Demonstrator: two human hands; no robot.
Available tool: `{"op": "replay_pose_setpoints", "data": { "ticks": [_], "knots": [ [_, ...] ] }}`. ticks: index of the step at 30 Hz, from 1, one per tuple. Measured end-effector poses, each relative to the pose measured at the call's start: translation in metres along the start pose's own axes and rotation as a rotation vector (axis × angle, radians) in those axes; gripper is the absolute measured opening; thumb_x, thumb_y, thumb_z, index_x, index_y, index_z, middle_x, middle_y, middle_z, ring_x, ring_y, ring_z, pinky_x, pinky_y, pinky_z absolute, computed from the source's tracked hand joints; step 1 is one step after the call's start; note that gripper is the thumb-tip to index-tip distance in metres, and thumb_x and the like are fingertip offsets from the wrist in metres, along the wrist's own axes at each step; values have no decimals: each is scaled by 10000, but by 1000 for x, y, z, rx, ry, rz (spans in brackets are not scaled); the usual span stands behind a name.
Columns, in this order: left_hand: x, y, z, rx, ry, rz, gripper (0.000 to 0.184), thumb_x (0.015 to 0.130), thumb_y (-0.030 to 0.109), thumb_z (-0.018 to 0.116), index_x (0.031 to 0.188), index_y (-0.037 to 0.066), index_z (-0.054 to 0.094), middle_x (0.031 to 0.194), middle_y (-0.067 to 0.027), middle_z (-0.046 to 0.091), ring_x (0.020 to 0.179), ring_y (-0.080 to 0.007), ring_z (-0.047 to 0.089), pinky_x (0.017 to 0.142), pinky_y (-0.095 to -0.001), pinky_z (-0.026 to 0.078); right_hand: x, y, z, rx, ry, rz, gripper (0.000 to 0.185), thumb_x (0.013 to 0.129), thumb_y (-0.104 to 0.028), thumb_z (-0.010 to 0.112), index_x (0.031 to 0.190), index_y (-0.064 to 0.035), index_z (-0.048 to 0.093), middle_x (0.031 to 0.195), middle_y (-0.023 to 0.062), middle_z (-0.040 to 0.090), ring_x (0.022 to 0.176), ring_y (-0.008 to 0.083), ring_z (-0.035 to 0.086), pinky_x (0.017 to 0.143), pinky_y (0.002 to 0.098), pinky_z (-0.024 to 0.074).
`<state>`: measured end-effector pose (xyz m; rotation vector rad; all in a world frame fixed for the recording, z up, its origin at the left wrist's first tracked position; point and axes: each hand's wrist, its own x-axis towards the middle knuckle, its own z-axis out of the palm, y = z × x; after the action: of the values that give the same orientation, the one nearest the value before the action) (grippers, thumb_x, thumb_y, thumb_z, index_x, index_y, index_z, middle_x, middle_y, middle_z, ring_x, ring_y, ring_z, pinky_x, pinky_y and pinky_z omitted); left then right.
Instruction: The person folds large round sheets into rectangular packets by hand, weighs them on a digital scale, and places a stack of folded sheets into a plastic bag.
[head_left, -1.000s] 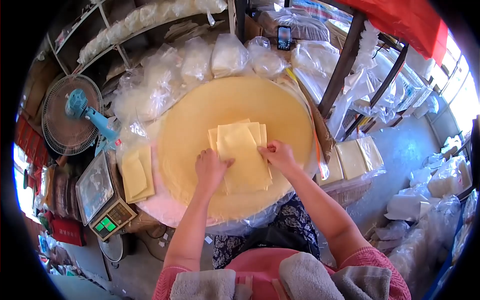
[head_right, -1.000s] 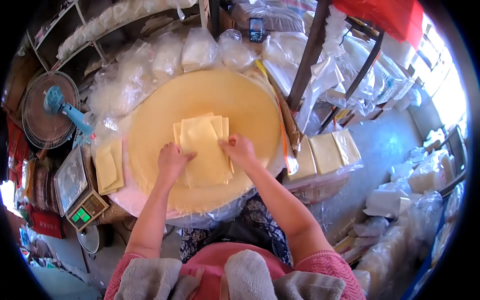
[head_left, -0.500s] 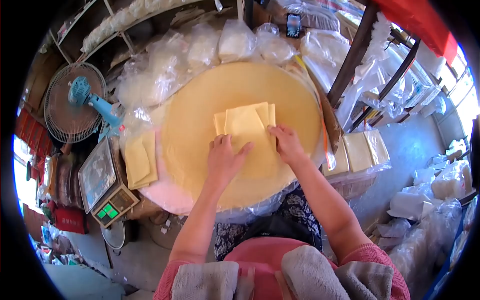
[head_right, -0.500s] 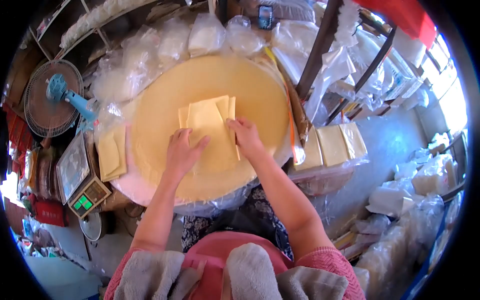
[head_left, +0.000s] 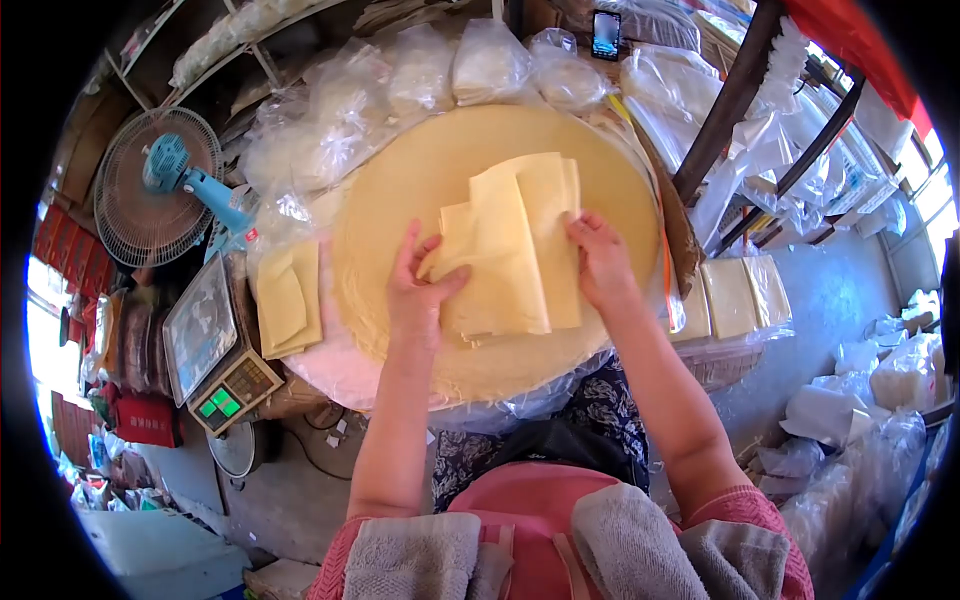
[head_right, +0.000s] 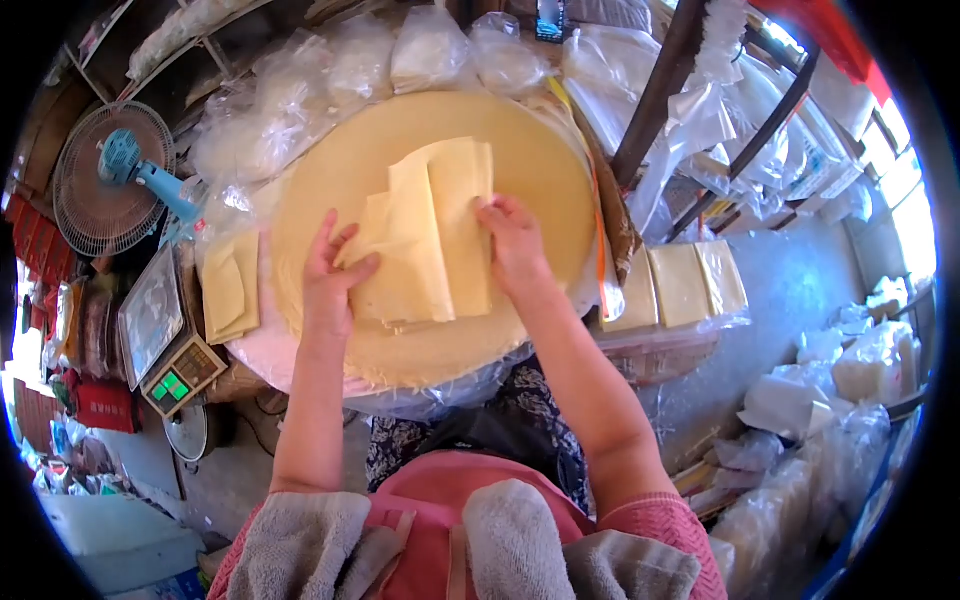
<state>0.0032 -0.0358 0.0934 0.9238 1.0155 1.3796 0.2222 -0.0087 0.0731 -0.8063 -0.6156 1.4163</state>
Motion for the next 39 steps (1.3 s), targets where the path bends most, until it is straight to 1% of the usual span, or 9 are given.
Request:
{"op": "replay_pose_setpoints", "data": {
  "ticks": [3, 6, 15, 18, 21, 27, 30, 33, 39],
  "knots": [
    [5, 2, -5, -17, 18, 104, 807, 685, -92, 692, 1393, 40, 328, 1244, -115, 451, 1027, -205, 560, 848, -308, 509, 10, -25, -27, 11, 6, -8, 124, 899, -103, 559, 990, -24, 534, 906, 61, 620, 799, 132, 593, 753, 283, 500],
    [21, -35, -10, 513, 7, 75, 771, 677, -64, 718, 1362, 17, 373, 1254, -111, 461, 973, -200, 585, 825, -296, 519, 12, -43, -50, 33, -23, -15, 158, 917, -135, 538, 1022, -18, 552, 938, 66, 641, 829, 143, 624, 770, 281, 514],
    [16, -52, 1, 471, 72, 119, 677, 665, 41, 725, 1286, 8, 457, 1202, -106, 476, 982, -192, 527, 801, -311, 461, 4, -78, -56, 32, -129, -37, 198, 931, -152, 511, 1065, -12, 549, 988, 74, 643, 875, 142, 627, 803, 278, 506],
    [28, -69, -8, 752, 127, 238, 675, 678, 11, 725, 1294, -9, 450, 1219, -122, 491, 881, -171, 593, 716, -276, 512, 2, -72, -59, 24, -95, -16, 195, 931, -155, 512, 1064, -17, 549, 981, 71, 642, 863, 139, 627, 801, 276, 506],
    [29, -70, -3, 648, 172, 193, 670, 676, 51, 735, 1285, -3, 463, 1227, -125, 489, 940, -170, 562, 782, -296, 489, -4, -70, -56, 47, -107, 3, 196, 927, -151, 518, 1068, -19, 548, 978, 72, 639, 869, 141, 622, 809, 278, 503],
    [-4, -32, 27, 1356, 341, 723, 657, 712, 155, 767, 1267, -6, 455, 1297, -143, 432, 1131, -251, 468, 950, -331, 396, -11, -59, -34, 171, -233, 62, 225, 922, -151, 531, 1088, 1, 537, 1017, 85, 628, 915, 151, 612, 847, 284, 490],
    [-11, -22, 31, -169, -205, -74, 551, 780, 113, 716, 1252, -9, 459, 1303, -135, 461, 1163, -237, 477, 966, -359, 412, -21, -50, -8, 208, -291, 111, 243, 918, -139, 534, 1109, 11, 523, 1025, 90, 625, 924, 153, 611, 862, 291, 487],
    [-23, -16, 34, -394, -348, -249, 475, 810, 43, 667, 1239, 0, 469, 1211, -114, 552, 1096, -220, 549, 912, -351, 467, -28, -37, 22, 99, -250, 160, 331, 910, -113, 546, 1203, 24, 478, 1043, 100, 622, 922, 151, 612, 827, 284, 501],
    [-43, -4, 9, -314, -160, -155, 404, 801, -11, 646, 1184, 2, 519, 1095, -116, 619, 946, -208, 626, 823, -325, 523, -59, -23, 41, -269, -216, -104, 476, 862, -73, 618, 1285, 8, 413, 1047, 116, 621, 896, 119, 597, 768, 242, 493]
  ]
}}
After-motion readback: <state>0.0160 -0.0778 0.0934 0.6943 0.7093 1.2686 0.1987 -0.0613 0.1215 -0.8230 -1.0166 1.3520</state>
